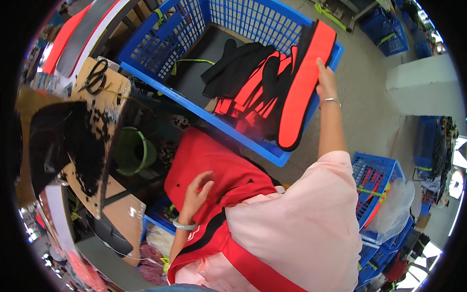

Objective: The person assembles red and black safety vests by hand, attaching reflective strips and buckles to the fabric. They work at a cluttered workstation, handling individual vest components and placing the finished items into a blue plastic crate.

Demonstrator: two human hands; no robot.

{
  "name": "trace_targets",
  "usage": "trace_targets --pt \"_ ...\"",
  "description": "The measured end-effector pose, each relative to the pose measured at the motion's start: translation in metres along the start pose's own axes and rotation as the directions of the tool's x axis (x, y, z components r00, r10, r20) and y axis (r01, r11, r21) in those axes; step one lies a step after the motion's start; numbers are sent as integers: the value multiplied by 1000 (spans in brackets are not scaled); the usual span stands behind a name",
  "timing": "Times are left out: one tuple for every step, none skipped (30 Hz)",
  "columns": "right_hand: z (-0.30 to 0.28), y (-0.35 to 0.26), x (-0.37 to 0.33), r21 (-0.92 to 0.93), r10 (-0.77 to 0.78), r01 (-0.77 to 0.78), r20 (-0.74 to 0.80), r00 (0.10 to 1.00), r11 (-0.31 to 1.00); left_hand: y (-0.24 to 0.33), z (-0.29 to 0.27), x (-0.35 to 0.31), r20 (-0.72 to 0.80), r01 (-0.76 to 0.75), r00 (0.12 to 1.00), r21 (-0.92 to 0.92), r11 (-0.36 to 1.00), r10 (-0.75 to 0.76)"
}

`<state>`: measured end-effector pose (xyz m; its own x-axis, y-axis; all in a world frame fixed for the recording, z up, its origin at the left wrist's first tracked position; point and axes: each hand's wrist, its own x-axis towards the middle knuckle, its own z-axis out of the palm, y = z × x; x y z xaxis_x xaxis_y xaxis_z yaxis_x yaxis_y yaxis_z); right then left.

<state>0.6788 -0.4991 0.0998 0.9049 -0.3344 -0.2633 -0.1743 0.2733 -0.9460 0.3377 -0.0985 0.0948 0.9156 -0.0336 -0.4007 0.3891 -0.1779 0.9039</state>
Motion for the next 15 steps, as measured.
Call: trace_targets --pt "2 7 5 -16 49 -51 -85 995 999 -3 -9 -1 22 48 999 -21 999 -47" --pt "2 16 9 -21 68 -71 -130 989 997 -4 -18 2 48 98 994 -41 994 -96" --pt "-1 26 10 -26 88 -94 -179 980 995 -5 -29 7 73 127 989 0 992 -126" --pt "0 31 8 -24 106 -114 -220 970 993 10 -40 14 80 111 990 60 992 -116" --pt "0 37 7 -30 132 -142 -230 964 989 27 -50 23 92 96 990 121 988 -108" --pt "2 44 9 -11 138 -144 -217 966 990 42 -58 35 112 82 988 181 980 -103" --pt "5 47 6 11 145 -146 -211 967 989 58 -64 49 126 67 988 184 981 -91" --pt "10 45 5 48 135 -129 -181 974 990 75 -63 58 117 29 992 194 981 -52" --pt "14 43 4 74 152 -142 -152 977 987 93 -58 68 115 -9 993 206 979 -15" --pt "16 52 7 96 135 -122 -142 981 988 115 -54 88 124 -97 990 259 961 66" --pt "26 57 7 60 132 -124 -173 976 990 135 -45 111 139 -189 978 305 933 152" --pt "51 50 -2 130 135 -115 -160 978 985 150 -35 135 137 -253 966 301 919 221" --pt "73 42 -12 202 137 -105 -148 980 974 160 -23 159 153 -239 967 286 928 202" --pt "87 41 -17 210 141 -112 -129 982 971 168 -9 185 142 -268 961 285 920 236" --pt "108 28 -29 241 146 -118 -102 984 963 179 4 211 147 -300 953 338 892 264"
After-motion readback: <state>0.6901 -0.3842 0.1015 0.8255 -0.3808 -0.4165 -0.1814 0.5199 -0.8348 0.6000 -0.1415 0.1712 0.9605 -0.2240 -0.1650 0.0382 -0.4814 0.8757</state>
